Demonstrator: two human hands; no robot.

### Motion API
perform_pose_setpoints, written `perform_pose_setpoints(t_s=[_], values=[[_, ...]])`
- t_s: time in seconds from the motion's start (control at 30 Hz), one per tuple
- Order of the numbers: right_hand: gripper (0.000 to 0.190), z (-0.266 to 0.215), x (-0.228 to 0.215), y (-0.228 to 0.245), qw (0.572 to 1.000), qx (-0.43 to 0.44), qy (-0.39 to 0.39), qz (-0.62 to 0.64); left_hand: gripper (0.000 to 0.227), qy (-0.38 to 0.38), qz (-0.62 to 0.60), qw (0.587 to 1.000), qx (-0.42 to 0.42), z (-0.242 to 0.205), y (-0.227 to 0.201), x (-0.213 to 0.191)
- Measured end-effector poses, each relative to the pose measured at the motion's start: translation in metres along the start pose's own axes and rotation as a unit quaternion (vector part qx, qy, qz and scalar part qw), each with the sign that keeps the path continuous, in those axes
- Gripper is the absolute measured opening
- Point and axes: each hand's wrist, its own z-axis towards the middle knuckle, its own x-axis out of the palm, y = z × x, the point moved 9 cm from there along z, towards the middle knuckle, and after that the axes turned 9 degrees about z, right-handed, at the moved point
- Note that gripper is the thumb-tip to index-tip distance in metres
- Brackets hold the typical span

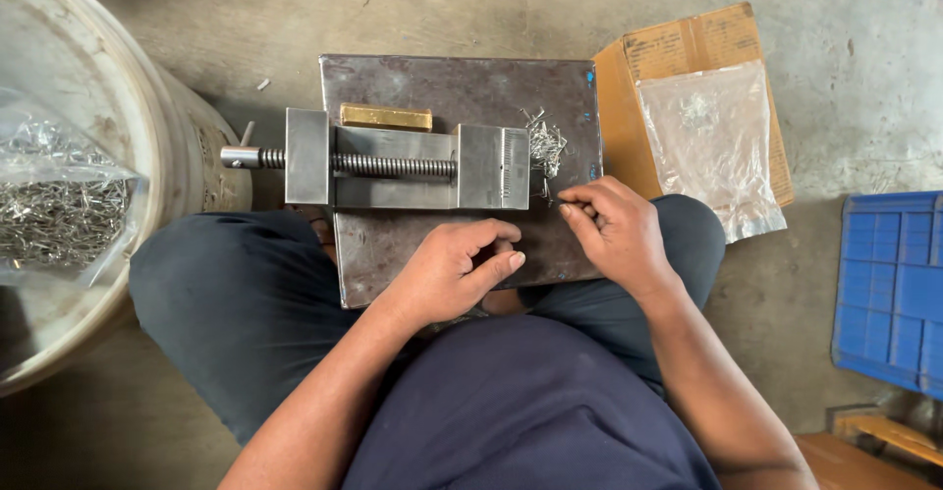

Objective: The person sits on the floor and assembles small metal pins by hand. They pick up individual pin components from a pile on a metal plate, insert them into a brass block held in a bench vise, and then remove the assembled units.

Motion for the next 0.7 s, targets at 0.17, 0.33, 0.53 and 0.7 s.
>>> perform_pose_setpoints(t_s=[0.17, 0.33, 0.53, 0.7], values=[[0.009, 0.008, 0.004, 0.008, 0.998, -0.039, 0.026, -0.052, 0.027, 0.012, 0.007, 1.000, -0.024, 0.001, 0.002, 0.003], [0.007, 0.014, 0.007, 0.012, 0.997, -0.008, 0.045, -0.056, 0.027, 0.011, 0.008, 1.000, -0.023, 0.000, 0.003, 0.004], [0.011, -0.023, 0.023, -0.051, 0.932, 0.219, 0.065, 0.282, 0.028, -0.003, 0.003, 1.000, 0.020, -0.001, -0.003, -0.001], [0.011, -0.054, 0.059, -0.042, 0.715, 0.334, 0.129, 0.600, 0.034, 0.000, 0.028, 0.999, 0.041, -0.003, -0.004, -0.001]])
